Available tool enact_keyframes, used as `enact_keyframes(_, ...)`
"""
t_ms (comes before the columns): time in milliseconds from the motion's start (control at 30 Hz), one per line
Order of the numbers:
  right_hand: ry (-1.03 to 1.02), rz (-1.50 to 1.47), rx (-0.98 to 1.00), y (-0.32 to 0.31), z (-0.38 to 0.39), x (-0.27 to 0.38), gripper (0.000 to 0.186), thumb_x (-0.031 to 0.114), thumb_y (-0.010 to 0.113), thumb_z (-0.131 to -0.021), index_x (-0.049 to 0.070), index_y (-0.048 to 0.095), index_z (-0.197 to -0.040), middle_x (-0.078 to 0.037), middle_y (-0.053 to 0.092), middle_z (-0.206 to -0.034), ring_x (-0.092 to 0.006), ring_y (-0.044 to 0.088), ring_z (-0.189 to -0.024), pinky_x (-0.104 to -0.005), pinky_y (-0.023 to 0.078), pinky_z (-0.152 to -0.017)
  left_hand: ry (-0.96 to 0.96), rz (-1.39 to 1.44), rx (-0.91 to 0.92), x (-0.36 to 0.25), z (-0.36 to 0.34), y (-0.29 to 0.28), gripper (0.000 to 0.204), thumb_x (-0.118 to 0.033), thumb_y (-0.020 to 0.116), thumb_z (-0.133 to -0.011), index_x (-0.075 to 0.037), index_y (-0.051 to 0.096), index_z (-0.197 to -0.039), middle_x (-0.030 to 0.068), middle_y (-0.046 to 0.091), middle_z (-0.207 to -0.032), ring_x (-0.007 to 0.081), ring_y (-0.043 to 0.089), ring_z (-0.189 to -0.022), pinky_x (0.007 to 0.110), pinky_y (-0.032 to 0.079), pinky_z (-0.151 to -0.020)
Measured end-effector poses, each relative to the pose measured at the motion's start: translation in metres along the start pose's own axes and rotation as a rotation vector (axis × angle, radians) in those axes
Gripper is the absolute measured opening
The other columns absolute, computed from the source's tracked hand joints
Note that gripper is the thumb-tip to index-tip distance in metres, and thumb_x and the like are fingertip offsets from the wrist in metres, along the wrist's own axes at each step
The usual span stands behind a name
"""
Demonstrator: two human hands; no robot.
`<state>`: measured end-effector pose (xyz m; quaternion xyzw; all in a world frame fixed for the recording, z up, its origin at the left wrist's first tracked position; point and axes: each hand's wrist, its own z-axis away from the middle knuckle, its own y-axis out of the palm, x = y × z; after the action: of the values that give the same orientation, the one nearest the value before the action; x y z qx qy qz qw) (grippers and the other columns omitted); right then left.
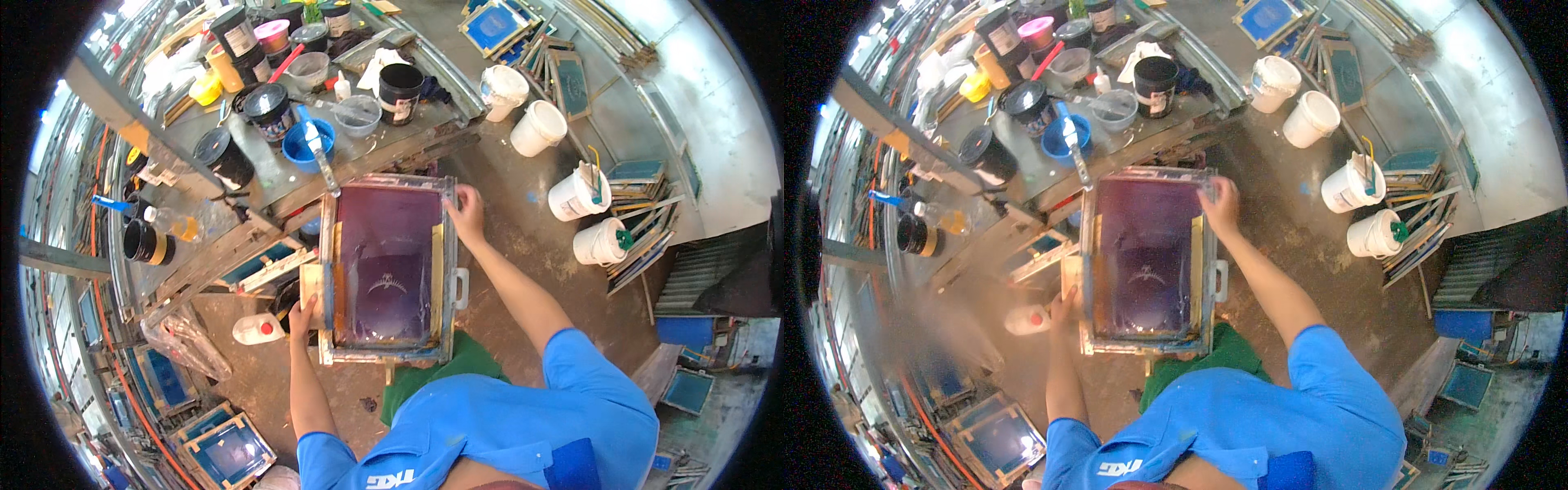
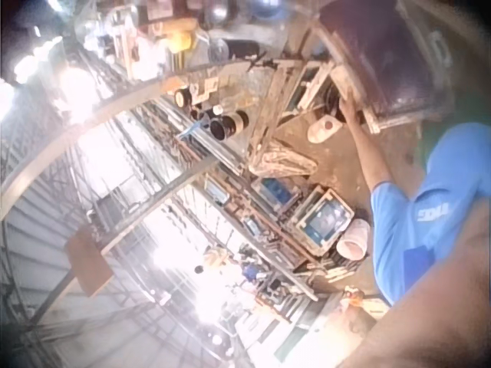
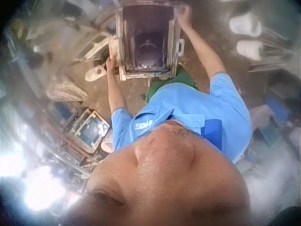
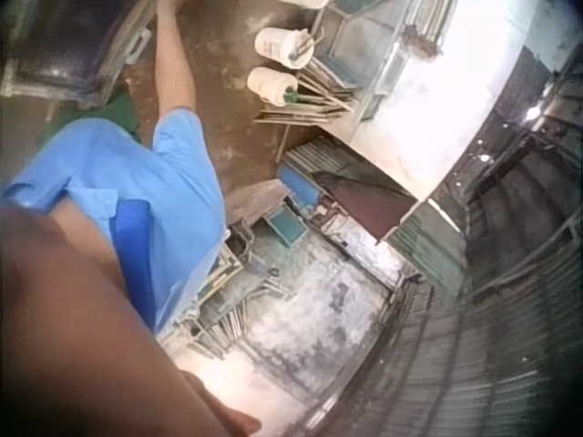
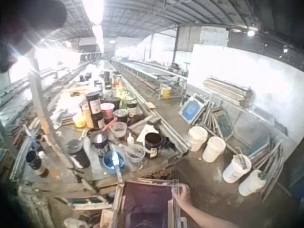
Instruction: The person uses a squeegee to spread purple ink across a screen-printing frame placed over a garment on a conveyor. They repeatedly pull the squeegee across the screen, then lift the frame and walk to a workbench to pour more ink into the screen before continuing.
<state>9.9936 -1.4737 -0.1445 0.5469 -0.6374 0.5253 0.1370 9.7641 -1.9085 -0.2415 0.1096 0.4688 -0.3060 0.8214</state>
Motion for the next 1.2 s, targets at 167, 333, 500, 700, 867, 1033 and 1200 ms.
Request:
enact_keyframes(167, 0.005, -0.070, 0.026, 0.074, -0.160, 0.029, 0.088, 0.036, 0.090, -0.071, 0.000, 0.047, -0.138, -0.022, 0.057, -0.131, -0.0346, 0.057, -0.121, -0.0433, 0.048, -0.101, 0.134, 0.018, -0.344, 0.035, 0.009, 0.001, 0.053, -0.043, 0.076, -0.090, 0.002, 0.062, -0.115, 0.0096, 0.064, -0.104, 0.0162, 0.059, -0.093, 0.029, 0.048, -0.082)
enact_keyframes(333, -0.122, -0.126, 0.058, 0.123, -0.221, -0.007, 0.100, 0.043, 0.092, -0.065, 0.003, 0.043, -0.143, -0.021, 0.057, -0.137, -0.0373, 0.057, -0.124, -0.0456, 0.049, -0.099, 0.253, -0.298, -0.951, 0.021, 0.052, 0.027, 0.047, -0.035, 0.076, -0.091, 0.002, 0.059, -0.115, 0.0121, 0.062, -0.103, 0.0229, 0.058, -0.093, 0.035, 0.048, -0.084)
enact_keyframes(500, -0.194, -0.115, 0.133, 0.122, -0.236, -0.013, 0.092, 0.046, 0.090, -0.067, 0.005, 0.048, -0.138, -0.019, 0.066, -0.122, -0.0398, 0.063, -0.112, -0.0476, 0.050, -0.092, 0.448, -0.442, -0.908, -0.052, 0.086, 0.110, 0.029, -0.018, 0.076, -0.089, 0.000, 0.063, -0.108, 0.0085, 0.061, -0.091, 0.0212, 0.056, -0.086, 0.036, 0.045, -0.075)
enact_keyframes(700, -0.348, -0.045, 0.048, 0.099, -0.256, -0.029, 0.097, 0.042, 0.091, -0.067, -0.001, 0.046, -0.141, -0.021, 0.065, -0.118, -0.0387, 0.060, -0.111, -0.0495, 0.046, -0.095, 0.634, -0.273, -0.459, -0.163, 0.006, 0.246, 0.028, -0.015, 0.079, -0.085, -0.003, 0.066, -0.107, 0.0097, 0.066, -0.101, 0.0225, 0.063, -0.092, 0.035, 0.050, -0.080)
enact_keyframes(867, -0.433, -0.385, 0.126, 0.092, -0.216, 0.077, 0.032, 0.009, 0.071, -0.086, 0.007, 0.066, -0.118, -0.007, 0.070, -0.097, -0.0276, 0.063, -0.093, -0.0404, 0.047, -0.083, 0.641, -0.224, -0.390, -0.203, -0.032, 0.307, 0.052, -0.027, 0.082, -0.083, -0.003, 0.060, -0.123, 0.0136, 0.064, -0.119, 0.0299, 0.060, -0.111, 0.040, 0.048, -0.093)
enact_keyframes(1033, -0.634, -0.201, 0.427, 0.226, -0.289, 0.150, 0.034, 0.021, 0.067, -0.088, 0.010, 0.069, -0.120, -0.015, 0.072, -0.107, -0.0381, 0.063, -0.100, -0.0462, 0.047, -0.098, 0.704, -0.400, -0.517, -0.238, -0.085, 0.308, 0.081, -0.035, 0.085, -0.077, 0.003, 0.048, -0.139, 0.0232, 0.052, -0.138, 0.0385, 0.048, -0.128, 0.046, 0.039, -0.108)
enact_keyframes(1200, -0.322, 0.191, 0.846, 0.303, -0.312, 0.184, 0.045, 0.038, 0.071, -0.088, 0.011, 0.069, -0.124, -0.017, 0.071, -0.117, -0.0355, 0.064, -0.116, -0.0466, 0.046, -0.102, 0.680, -0.388, -0.535, -0.279, -0.128, 0.303, 0.105, -0.036, 0.089, -0.070, 0.009, 0.033, -0.147, 0.0283, 0.043, -0.146, 0.0425, 0.042, -0.133, 0.047, 0.035, -0.113)
